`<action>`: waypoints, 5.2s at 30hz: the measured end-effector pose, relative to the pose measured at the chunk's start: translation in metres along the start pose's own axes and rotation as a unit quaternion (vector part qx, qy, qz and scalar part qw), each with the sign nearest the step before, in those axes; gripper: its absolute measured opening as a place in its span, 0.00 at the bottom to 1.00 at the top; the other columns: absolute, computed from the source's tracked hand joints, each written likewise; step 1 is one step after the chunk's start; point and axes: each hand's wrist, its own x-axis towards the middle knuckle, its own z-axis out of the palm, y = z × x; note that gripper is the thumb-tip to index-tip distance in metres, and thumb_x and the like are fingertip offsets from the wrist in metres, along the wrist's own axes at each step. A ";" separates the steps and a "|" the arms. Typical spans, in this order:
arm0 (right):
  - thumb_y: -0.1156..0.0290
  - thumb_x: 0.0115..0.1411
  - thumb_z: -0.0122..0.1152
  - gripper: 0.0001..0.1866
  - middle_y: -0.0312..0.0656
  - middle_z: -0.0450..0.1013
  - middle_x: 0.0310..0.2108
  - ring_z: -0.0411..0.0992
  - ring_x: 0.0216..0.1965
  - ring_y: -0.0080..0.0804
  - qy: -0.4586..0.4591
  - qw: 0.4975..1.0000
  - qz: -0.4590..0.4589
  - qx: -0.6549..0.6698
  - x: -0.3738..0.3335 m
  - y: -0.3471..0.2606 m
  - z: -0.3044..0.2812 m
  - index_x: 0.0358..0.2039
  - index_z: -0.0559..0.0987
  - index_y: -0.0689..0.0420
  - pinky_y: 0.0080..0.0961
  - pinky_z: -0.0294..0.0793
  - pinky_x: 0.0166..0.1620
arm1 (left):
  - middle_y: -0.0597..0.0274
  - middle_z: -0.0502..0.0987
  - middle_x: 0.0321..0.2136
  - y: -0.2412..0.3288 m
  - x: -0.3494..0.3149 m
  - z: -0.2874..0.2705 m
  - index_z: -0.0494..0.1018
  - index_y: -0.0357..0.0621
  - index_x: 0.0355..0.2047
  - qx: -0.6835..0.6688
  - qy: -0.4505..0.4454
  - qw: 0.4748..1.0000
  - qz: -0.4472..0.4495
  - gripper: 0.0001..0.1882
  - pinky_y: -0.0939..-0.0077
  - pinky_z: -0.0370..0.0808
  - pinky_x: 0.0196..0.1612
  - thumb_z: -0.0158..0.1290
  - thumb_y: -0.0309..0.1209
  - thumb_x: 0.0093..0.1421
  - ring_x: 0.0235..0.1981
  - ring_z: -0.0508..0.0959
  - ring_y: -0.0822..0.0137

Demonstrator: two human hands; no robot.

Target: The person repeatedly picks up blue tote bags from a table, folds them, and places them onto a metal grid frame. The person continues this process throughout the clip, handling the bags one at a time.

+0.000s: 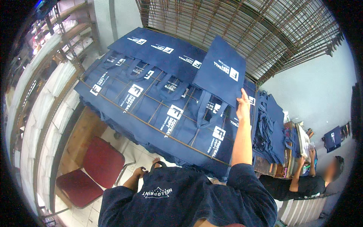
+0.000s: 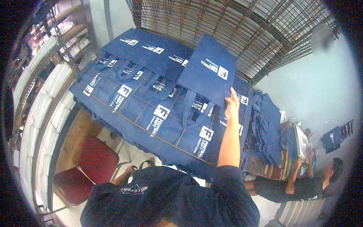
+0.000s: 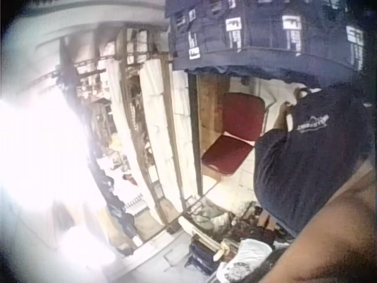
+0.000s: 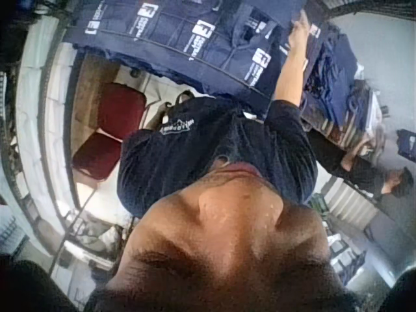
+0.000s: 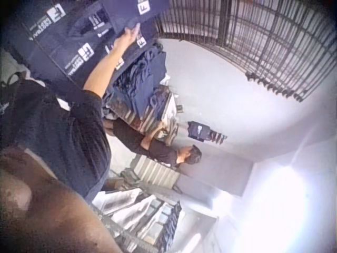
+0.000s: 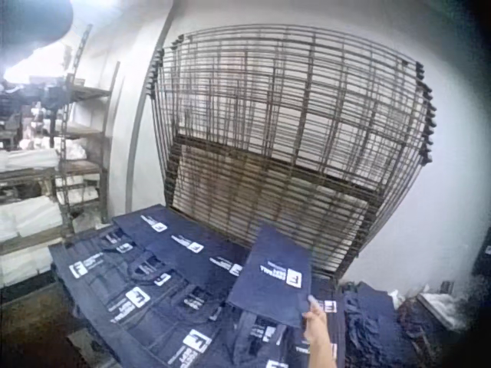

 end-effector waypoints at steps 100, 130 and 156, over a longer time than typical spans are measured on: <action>0.64 0.54 0.59 0.40 0.55 0.52 0.57 0.59 0.55 0.56 0.503 0.795 0.090 0.326 -0.062 0.000 -0.483 0.61 0.47 0.59 0.50 0.58 0.57 | 0.57 0.77 0.26 -0.018 -0.039 0.038 0.72 0.44 0.44 0.054 0.003 0.995 0.089 0.15 0.73 0.72 0.29 0.48 0.30 0.55 0.26 0.76 0.66; 0.85 0.38 0.47 0.37 0.42 0.62 0.57 0.55 0.61 0.33 -0.188 0.860 -0.011 -0.474 -0.108 -0.281 -0.159 0.55 0.66 0.59 0.25 0.50 0.61 | 0.47 0.78 0.30 0.084 -0.015 0.074 0.73 0.44 0.40 0.041 0.006 0.986 0.162 0.24 0.63 0.72 0.37 0.57 0.49 0.50 0.35 0.78 0.51; 0.84 0.42 0.46 0.35 0.46 0.60 0.59 0.60 0.58 0.32 0.080 0.989 0.061 -0.104 0.010 -0.003 -0.208 0.57 0.63 0.62 0.20 0.59 0.54 | 0.53 0.79 0.29 0.031 -0.074 0.063 0.72 0.45 0.43 -0.010 0.066 0.998 0.019 0.25 0.69 0.74 0.36 0.59 0.42 0.46 0.33 0.79 0.60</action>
